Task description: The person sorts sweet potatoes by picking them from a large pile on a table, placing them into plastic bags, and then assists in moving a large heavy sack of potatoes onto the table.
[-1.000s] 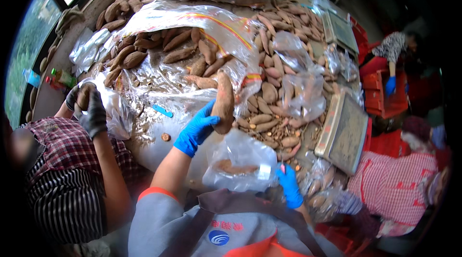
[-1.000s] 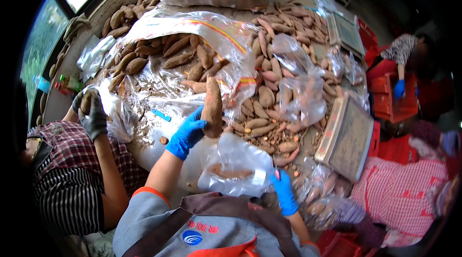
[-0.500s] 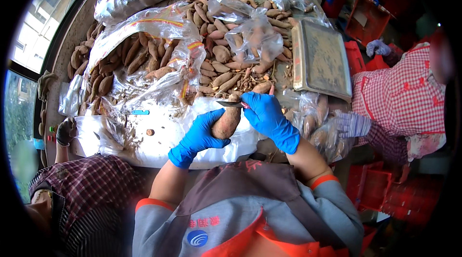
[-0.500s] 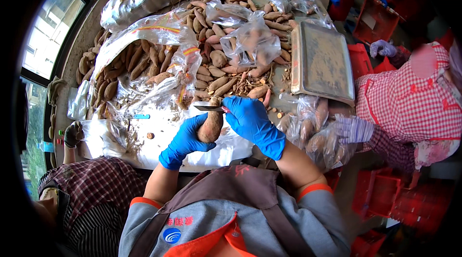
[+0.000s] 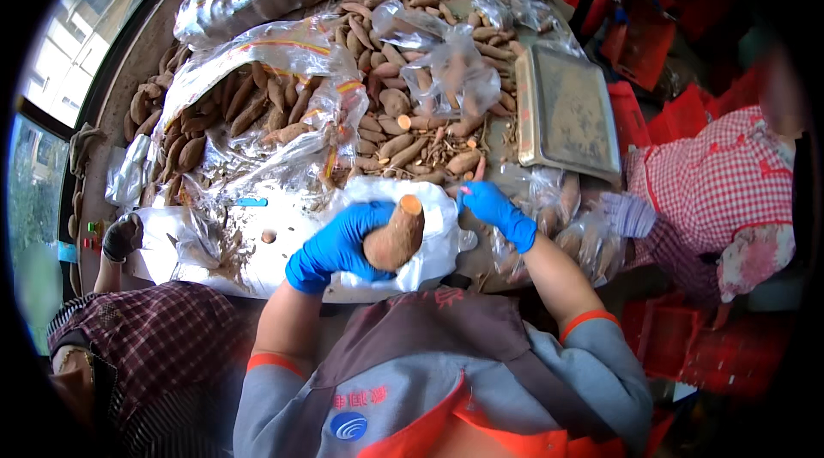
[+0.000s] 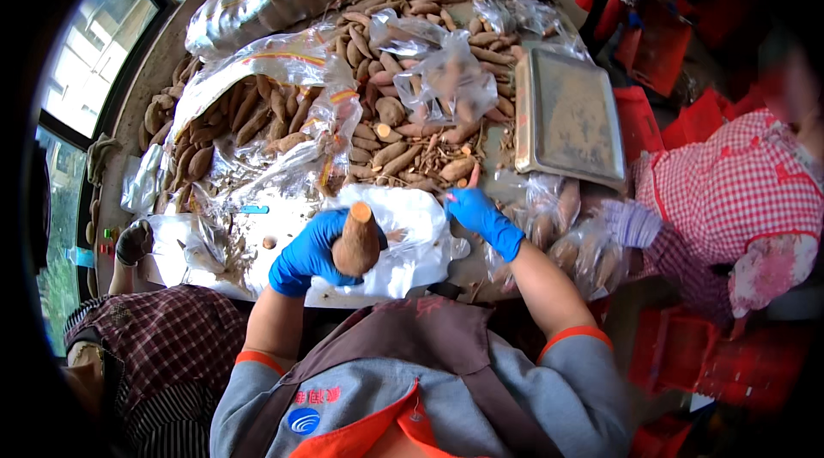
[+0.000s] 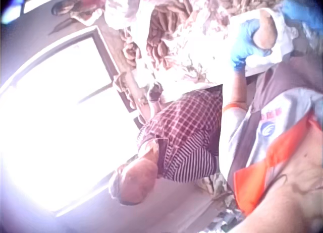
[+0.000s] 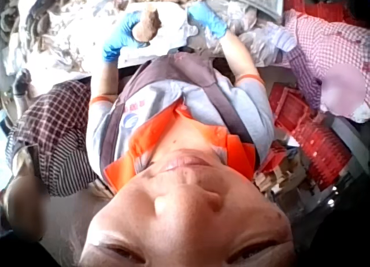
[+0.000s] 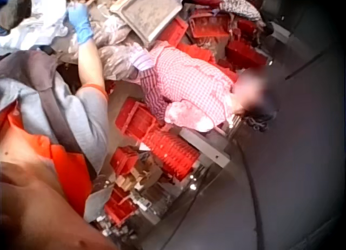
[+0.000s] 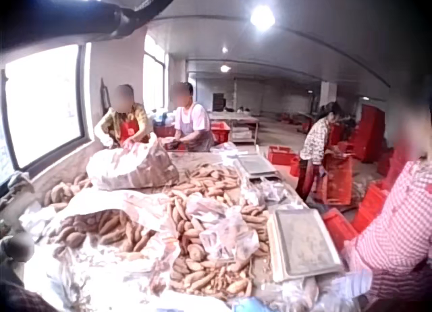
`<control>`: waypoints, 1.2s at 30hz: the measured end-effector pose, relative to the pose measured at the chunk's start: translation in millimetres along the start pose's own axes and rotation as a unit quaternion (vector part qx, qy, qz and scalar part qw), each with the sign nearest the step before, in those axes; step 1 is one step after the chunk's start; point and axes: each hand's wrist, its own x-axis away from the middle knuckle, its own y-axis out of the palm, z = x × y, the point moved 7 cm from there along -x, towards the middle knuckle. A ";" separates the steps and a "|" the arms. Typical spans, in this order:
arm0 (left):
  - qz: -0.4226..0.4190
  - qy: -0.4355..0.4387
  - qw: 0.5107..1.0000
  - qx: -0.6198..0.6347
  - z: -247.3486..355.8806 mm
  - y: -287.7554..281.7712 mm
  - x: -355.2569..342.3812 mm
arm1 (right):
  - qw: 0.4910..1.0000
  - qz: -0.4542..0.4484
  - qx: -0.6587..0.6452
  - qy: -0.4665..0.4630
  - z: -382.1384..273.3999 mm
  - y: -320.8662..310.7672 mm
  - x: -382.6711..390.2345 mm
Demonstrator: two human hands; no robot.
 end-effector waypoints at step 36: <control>-0.010 -0.104 0.862 0.495 -89.6 48.9 -15.9 | 0.962 0.160 0.214 -0.048 -159.8 -37.9 19.6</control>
